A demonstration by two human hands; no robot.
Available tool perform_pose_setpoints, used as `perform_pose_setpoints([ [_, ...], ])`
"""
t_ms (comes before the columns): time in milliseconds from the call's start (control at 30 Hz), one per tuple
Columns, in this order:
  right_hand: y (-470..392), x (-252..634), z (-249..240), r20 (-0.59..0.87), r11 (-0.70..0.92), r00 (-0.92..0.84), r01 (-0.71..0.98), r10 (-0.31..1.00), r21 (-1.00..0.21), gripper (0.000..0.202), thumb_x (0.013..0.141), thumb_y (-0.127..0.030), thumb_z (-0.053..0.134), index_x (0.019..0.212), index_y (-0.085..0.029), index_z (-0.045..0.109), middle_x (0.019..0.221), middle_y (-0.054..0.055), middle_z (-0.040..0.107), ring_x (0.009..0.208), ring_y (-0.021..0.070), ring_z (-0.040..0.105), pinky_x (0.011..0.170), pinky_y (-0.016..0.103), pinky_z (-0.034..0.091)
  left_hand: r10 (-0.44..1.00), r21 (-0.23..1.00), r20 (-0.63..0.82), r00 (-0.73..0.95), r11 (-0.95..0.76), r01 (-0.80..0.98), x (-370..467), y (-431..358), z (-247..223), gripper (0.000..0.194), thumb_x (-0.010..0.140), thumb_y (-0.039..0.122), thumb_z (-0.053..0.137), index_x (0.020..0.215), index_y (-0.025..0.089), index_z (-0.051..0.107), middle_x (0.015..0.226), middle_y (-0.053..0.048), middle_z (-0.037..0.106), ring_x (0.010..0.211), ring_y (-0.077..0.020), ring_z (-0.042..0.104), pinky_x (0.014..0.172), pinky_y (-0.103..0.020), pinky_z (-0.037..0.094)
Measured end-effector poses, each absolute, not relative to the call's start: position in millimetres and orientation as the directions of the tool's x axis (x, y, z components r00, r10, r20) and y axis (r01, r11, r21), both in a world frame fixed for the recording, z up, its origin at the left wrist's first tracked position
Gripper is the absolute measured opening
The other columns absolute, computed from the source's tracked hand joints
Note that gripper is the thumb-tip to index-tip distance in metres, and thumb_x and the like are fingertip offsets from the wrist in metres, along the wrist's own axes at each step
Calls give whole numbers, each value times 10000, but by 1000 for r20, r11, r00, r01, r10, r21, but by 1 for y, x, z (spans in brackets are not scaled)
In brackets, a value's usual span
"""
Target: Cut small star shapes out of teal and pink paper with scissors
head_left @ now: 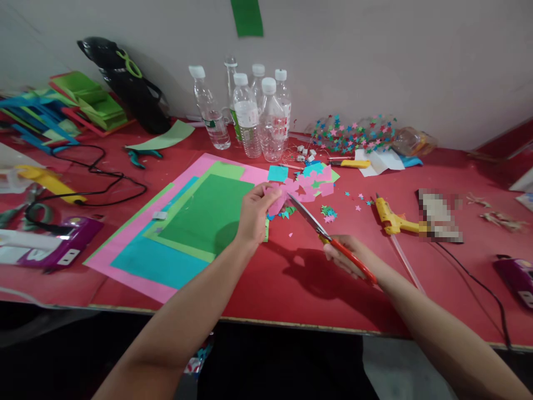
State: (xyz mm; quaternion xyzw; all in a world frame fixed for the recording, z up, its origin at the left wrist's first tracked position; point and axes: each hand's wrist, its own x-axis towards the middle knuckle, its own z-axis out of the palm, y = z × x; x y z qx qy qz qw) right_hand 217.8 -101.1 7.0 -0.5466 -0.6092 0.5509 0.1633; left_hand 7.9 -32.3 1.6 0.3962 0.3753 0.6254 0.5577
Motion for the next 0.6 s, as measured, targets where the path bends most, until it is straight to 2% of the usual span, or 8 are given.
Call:
perform_pose_setpoints([
  [167,-101,222,4,-421,-239,-385,437,822,-867,395,833,-549,513,681,-188,469,373,-100,370,284,47,315,322,170,241,993,887,80,-88,-111,-448,7,-30,5,139,629,214,742,632,188,605,521,57,497,469,-40,423,452,-160,361],
  [300,-100,223,4,-399,-224,-412,412,819,-883,419,823,-582,499,685,-187,480,360,-94,381,272,51,321,316,171,250,997,885,69,-40,-80,-458,10,-34,5,193,599,217,761,610,176,572,544,49,513,493,-50,449,482,-175,388],
  [500,-100,224,8,-406,-211,-425,435,809,-875,430,843,-582,488,679,-185,488,360,-85,383,293,57,329,348,192,284,985,923,169,-20,-165,-349,11,-36,-5,170,745,268,685,651,175,578,591,48,443,534,-51,389,524,-186,350],
  [600,-99,228,7,-379,-170,-477,425,793,-889,479,850,-632,452,698,-180,498,388,-76,401,313,60,348,361,198,299,979,940,206,-14,-201,-276,8,-34,-6,182,753,276,674,637,182,571,581,45,408,527,-67,353,512,-212,320],
])
